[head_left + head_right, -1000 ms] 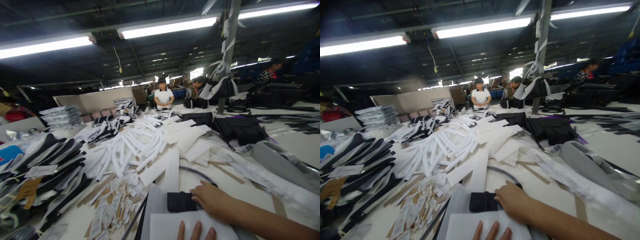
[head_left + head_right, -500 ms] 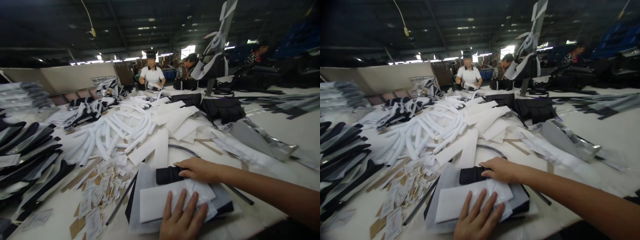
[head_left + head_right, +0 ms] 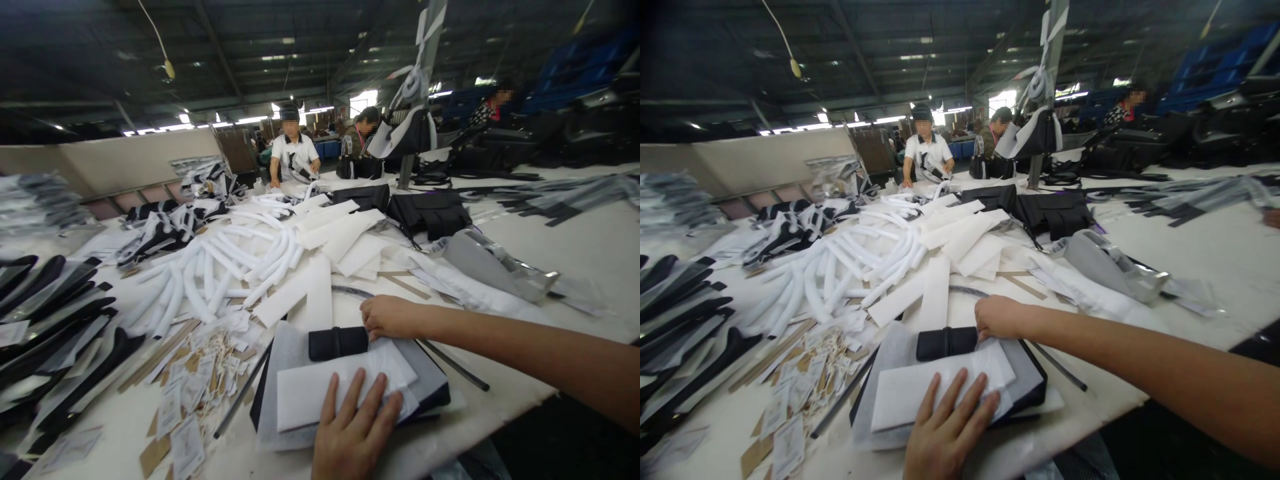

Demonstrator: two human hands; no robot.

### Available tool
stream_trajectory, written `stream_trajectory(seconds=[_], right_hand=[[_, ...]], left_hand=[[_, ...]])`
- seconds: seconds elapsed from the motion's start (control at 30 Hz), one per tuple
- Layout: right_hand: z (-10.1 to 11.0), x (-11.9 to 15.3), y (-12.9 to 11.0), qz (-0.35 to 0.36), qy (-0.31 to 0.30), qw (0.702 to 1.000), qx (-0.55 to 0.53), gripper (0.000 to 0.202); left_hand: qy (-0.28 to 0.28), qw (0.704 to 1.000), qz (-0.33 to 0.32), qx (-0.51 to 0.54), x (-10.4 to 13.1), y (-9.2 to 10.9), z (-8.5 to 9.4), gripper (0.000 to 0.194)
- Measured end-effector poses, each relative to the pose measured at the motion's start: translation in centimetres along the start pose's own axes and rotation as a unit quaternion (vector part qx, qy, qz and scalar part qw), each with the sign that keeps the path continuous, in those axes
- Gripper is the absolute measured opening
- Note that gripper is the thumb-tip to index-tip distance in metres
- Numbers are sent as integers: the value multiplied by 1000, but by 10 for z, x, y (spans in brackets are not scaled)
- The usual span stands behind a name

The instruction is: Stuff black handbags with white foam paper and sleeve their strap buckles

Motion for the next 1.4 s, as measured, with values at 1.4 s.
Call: stream_trajectory(seconds=[1.4], right_hand=[[-139,163,-112,46,349,935,-34,51]], left_hand=[[-187,981,40,-25,-10,-2,-9,57]])
Point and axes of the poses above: each hand's wrist, its own x-axis away from the middle knuckle, its own z-axis out of the back of the hand, y = z × x, the point moved 3 cm from there along -x, towards the middle knuckle, and after that the axes turned 1 degree about -x, right-handed, at the moved point
